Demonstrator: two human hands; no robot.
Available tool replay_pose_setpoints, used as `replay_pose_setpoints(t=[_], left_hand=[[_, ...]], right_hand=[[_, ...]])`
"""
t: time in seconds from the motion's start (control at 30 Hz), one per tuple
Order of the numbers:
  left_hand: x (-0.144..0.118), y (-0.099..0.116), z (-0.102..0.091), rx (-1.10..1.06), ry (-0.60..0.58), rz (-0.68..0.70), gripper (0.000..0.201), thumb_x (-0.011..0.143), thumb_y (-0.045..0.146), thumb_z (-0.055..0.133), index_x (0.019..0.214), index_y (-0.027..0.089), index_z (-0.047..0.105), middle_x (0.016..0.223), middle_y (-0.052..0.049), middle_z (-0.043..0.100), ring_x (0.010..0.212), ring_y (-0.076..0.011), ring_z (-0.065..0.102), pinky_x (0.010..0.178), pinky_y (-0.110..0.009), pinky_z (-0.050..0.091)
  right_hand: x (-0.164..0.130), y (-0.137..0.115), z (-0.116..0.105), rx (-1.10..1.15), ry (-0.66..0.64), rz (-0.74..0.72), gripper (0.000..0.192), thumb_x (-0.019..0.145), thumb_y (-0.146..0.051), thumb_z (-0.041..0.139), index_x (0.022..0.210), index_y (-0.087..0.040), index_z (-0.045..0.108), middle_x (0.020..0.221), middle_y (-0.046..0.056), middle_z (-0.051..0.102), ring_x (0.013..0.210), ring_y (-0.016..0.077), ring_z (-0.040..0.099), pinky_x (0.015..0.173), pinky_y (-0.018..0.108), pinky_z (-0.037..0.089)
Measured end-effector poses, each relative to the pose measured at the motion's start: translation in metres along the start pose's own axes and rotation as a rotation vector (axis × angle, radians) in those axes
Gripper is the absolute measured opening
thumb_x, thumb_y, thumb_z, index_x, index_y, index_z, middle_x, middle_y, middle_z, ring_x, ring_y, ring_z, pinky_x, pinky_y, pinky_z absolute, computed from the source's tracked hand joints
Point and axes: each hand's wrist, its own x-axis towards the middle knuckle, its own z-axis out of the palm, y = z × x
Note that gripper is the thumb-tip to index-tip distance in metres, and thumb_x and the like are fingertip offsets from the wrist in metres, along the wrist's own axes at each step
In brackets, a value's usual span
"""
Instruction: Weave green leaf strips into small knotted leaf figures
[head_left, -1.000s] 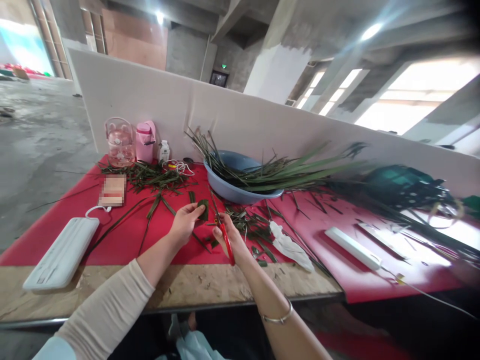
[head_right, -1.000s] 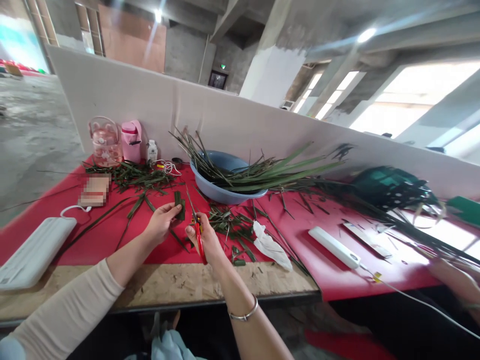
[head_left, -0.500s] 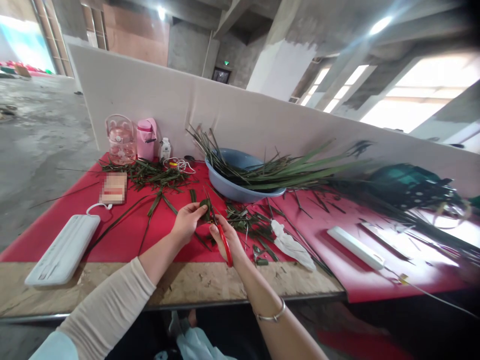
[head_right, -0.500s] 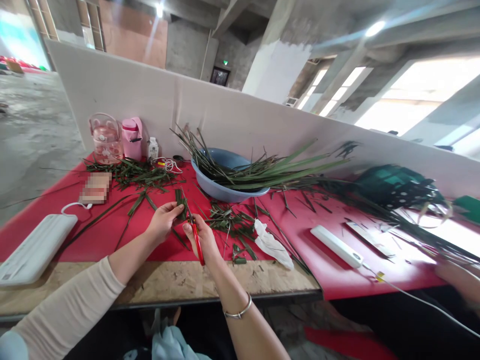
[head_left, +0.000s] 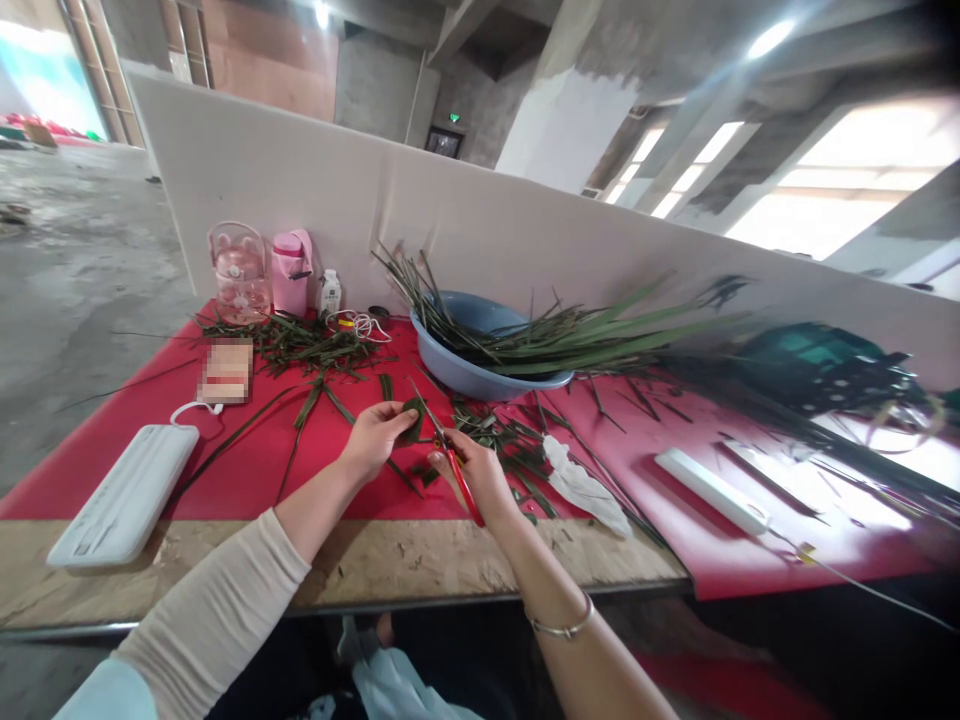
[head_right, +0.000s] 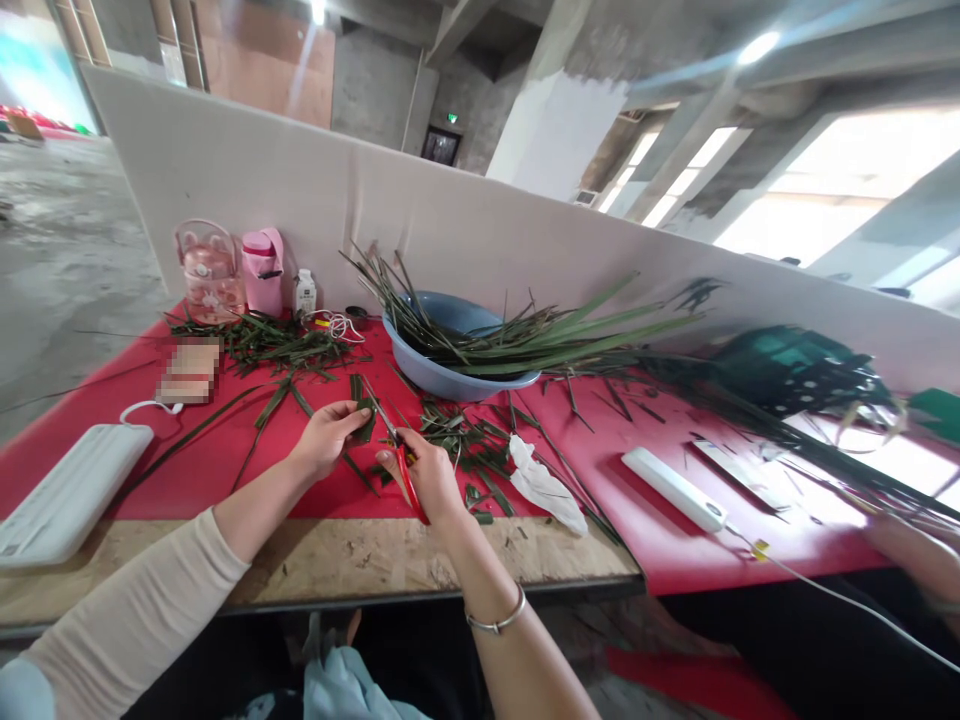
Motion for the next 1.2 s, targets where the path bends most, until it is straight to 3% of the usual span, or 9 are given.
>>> replay_pose_setpoints(t=[0.27,0.37,0.53,0.7,0.77,0.87,1.0,1.1,1.2], left_hand=[[0.003,-0.002,-0.005,0.108,-0.055,-0.045,0.029,0.045,0.033,0.076,0.055,0.013,0.057,0.043,0.004,0.054,0.038,-0.0045,0.045,0.042,-0.018,0.034],[0.002,-0.003,-0.005,0.077,-0.019,-0.059,0.028,0.045,0.031,0.076,0.059,0.013,0.059,0.049,0.003,0.058,0.045,-0.0059,0.050,0.047,-0.018,0.037],[0.003,-0.007,-0.005,0.024,0.074,-0.030,0.028,0.043,0.027,0.077,0.061,0.014,0.059,0.054,0.004,0.058,0.049,-0.0042,0.051,0.050,-0.016,0.037],[0.004,-0.011,-0.003,0.026,0.054,-0.025,0.029,0.046,0.029,0.076,0.063,0.014,0.058,0.052,0.004,0.057,0.046,-0.0050,0.049,0.047,-0.017,0.035],[0.005,-0.011,-0.001,-0.016,0.082,-0.050,0.030,0.045,0.027,0.076,0.064,0.015,0.056,0.054,0.004,0.057,0.048,-0.0061,0.051,0.049,-0.018,0.038],[0.005,-0.010,0.000,-0.082,0.123,-0.093,0.033,0.044,0.025,0.076,0.066,0.016,0.053,0.057,0.004,0.058,0.050,-0.0066,0.053,0.053,-0.020,0.041],[0.008,-0.012,-0.002,-0.104,0.120,-0.067,0.032,0.048,0.024,0.074,0.069,0.015,0.052,0.061,0.003,0.057,0.052,-0.0047,0.052,0.051,-0.016,0.038],[0.011,-0.011,-0.007,-0.032,0.135,-0.027,0.028,0.053,0.026,0.070,0.071,0.015,0.051,0.062,0.004,0.055,0.050,-0.0037,0.049,0.049,-0.016,0.037],[0.014,-0.010,-0.013,0.260,0.211,0.137,0.031,0.057,0.022,0.067,0.085,0.017,0.052,0.074,0.001,0.057,0.052,-0.0046,0.048,0.053,-0.018,0.040]], right_hand=[[-0.009,0.011,-0.023,-0.141,-0.064,-0.025,0.034,0.075,-0.039,0.047,0.091,-0.013,0.062,0.063,0.000,0.060,0.057,0.0164,0.057,0.053,0.022,0.041],[-0.021,0.026,-0.029,-0.215,0.007,0.110,0.034,0.075,-0.039,0.045,0.094,-0.015,0.061,0.066,0.002,0.063,0.060,0.0181,0.058,0.054,0.023,0.042],[-0.033,0.068,-0.063,-0.635,0.020,0.374,0.041,0.071,-0.041,0.049,0.106,-0.020,0.052,0.074,0.008,0.066,0.067,0.0250,0.061,0.052,0.029,0.040],[-0.023,0.094,-0.096,-0.806,-0.133,0.258,0.041,0.068,-0.015,0.047,0.108,-0.015,0.052,0.091,0.014,0.064,0.077,0.0258,0.061,0.063,0.033,0.043],[-0.017,0.083,-0.095,-0.797,-0.039,0.222,0.041,0.066,-0.010,0.044,0.105,-0.016,0.056,0.103,0.015,0.060,0.084,0.0274,0.059,0.069,0.037,0.044],[-0.008,0.044,-0.070,-0.475,0.146,0.137,0.036,0.075,-0.020,0.043,0.109,-0.021,0.054,0.107,0.011,0.059,0.083,0.0238,0.059,0.072,0.036,0.045],[0.015,-0.007,-0.014,0.282,-0.071,0.100,0.046,0.072,-0.033,0.054,0.115,-0.021,0.045,0.087,0.004,0.064,0.062,0.0149,0.058,0.060,0.028,0.047],[0.041,-0.017,0.015,0.495,-0.097,0.096,0.029,0.070,-0.026,0.054,0.097,-0.017,0.054,0.069,0.002,0.064,0.059,0.0138,0.057,0.060,0.026,0.045],[0.066,-0.005,0.022,0.636,-0.063,0.147,0.024,0.067,-0.023,0.056,0.089,-0.016,0.054,0.062,0.000,0.062,0.055,0.0123,0.056,0.057,0.025,0.044]])
